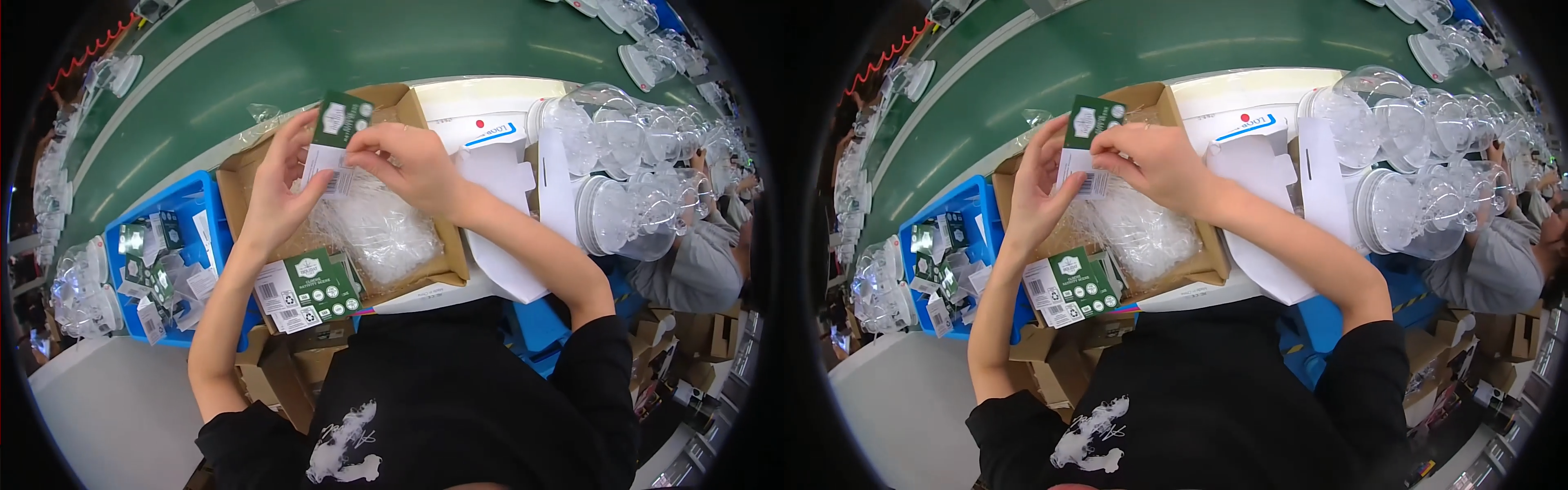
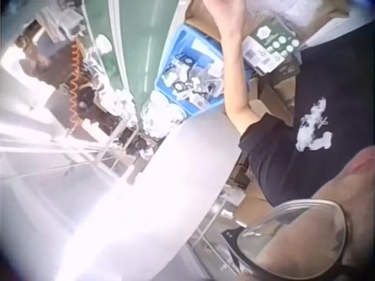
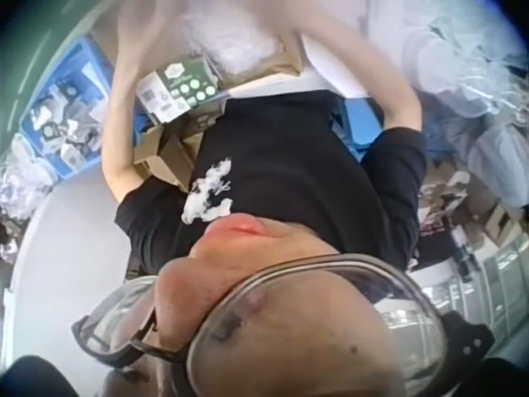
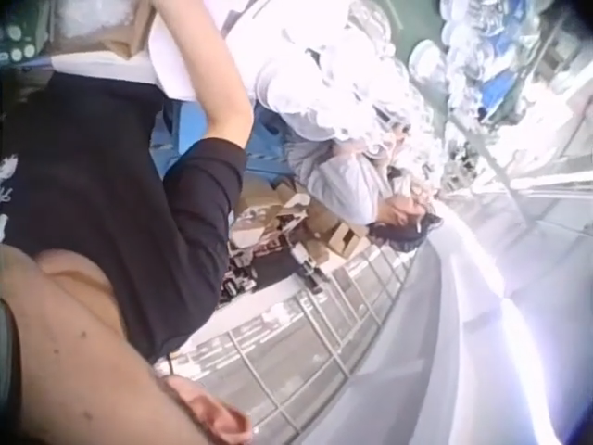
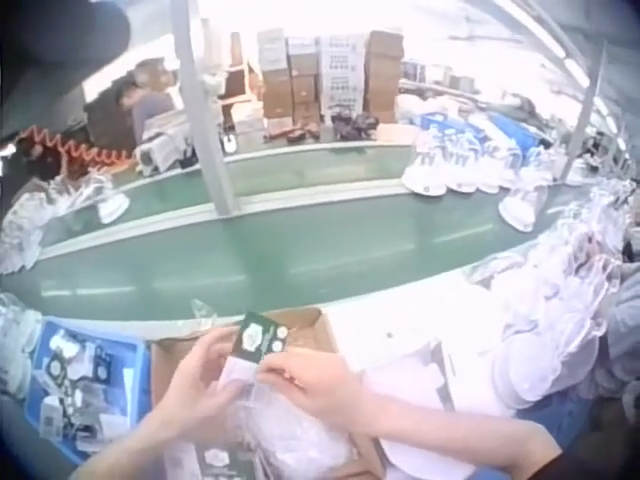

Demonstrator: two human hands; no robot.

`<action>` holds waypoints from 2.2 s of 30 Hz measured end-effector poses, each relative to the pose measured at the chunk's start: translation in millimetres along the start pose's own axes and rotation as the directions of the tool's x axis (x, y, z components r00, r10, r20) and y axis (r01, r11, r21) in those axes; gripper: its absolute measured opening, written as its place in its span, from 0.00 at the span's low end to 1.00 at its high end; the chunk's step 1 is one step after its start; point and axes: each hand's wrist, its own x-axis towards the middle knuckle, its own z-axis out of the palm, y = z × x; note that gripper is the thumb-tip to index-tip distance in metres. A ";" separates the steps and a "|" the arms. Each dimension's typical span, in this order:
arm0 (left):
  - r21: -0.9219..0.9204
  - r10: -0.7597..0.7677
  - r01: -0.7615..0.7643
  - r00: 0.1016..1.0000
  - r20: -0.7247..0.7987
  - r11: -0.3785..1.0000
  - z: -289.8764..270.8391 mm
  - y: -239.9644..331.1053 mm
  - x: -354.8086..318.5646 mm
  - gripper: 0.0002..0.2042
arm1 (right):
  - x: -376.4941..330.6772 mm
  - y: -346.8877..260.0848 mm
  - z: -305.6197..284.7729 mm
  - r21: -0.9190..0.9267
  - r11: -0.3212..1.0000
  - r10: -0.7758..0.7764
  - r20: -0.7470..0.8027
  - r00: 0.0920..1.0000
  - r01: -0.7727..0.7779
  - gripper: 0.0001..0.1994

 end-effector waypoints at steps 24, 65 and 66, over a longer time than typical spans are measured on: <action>-0.056 0.107 -0.100 0.986 0.131 0.993 -8.2 -2.9 -3.3 0.11 | 3.5 -1.0 -3.1 0.072 0.997 -0.031 0.054 0.998 0.027 0.06; -0.479 -0.172 0.101 0.979 -0.106 0.872 -19.2 -14.4 2.0 0.15 | 3.3 2.2 -1.8 0.011 0.974 -0.228 0.089 0.970 0.228 0.07; -0.493 -0.183 0.113 0.978 -0.096 0.863 -20.4 -15.7 1.7 0.16 | 4.0 2.3 -1.0 0.008 0.970 -0.244 0.091 0.966 0.244 0.07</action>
